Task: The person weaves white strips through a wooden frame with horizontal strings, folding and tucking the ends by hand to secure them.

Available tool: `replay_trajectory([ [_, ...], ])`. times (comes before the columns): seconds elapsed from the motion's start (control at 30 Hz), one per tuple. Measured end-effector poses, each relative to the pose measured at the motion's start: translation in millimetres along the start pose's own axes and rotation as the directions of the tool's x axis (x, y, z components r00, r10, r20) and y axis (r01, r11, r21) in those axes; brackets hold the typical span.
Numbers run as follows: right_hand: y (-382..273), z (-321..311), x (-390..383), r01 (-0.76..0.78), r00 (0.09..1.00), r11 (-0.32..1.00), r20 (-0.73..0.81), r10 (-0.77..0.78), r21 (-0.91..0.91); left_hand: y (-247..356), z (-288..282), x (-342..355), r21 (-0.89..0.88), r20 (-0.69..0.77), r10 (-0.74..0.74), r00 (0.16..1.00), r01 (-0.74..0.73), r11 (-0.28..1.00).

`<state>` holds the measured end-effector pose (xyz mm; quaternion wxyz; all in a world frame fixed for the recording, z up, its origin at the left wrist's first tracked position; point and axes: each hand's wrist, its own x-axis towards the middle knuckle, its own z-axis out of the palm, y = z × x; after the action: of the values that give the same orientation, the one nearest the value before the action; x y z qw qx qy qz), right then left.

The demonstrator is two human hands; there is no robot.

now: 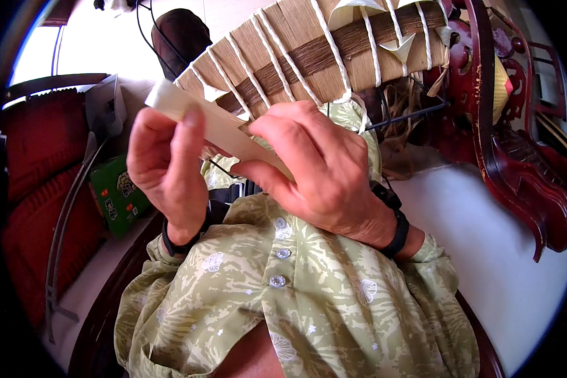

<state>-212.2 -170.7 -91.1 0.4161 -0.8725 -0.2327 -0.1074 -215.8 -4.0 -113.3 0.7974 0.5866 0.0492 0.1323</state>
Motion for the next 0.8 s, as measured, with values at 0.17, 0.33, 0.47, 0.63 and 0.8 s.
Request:
replay_trajectory([
  [0.17, 5, 6, -10, -0.129, 0.984, 0.99, 0.133, 0.121, 0.051, 6, -8, 3, -0.055, 0.043, 0.002, 0.999, 0.0, 0.998],
  [0.33, 6, 3, -8, -0.043, 0.995, 0.999, 0.089, 0.044, -0.006, 5, -15, 1, -0.035, 0.121, 0.065, 0.991, -0.061, 0.998],
  [0.47, 2, 3, -5, -0.026, 0.989, 0.999, 0.144, 0.023, 0.02, 9, -16, -6, 0.021, 0.142, 0.008, 0.99, -0.011, 1.0],
  [0.63, 14, 6, -8, 0.13, 0.987, 0.991, 0.091, -0.13, 0.003, 9, -15, -19, 0.104, 0.163, 0.163, 0.973, -0.181, 0.978],
  [0.8, 15, 8, -11, 0.145, 0.984, 0.989, 0.111, -0.142, -0.024, 3, -23, -19, 0.15, 0.307, 0.285, 0.908, -0.342, 0.928],
])
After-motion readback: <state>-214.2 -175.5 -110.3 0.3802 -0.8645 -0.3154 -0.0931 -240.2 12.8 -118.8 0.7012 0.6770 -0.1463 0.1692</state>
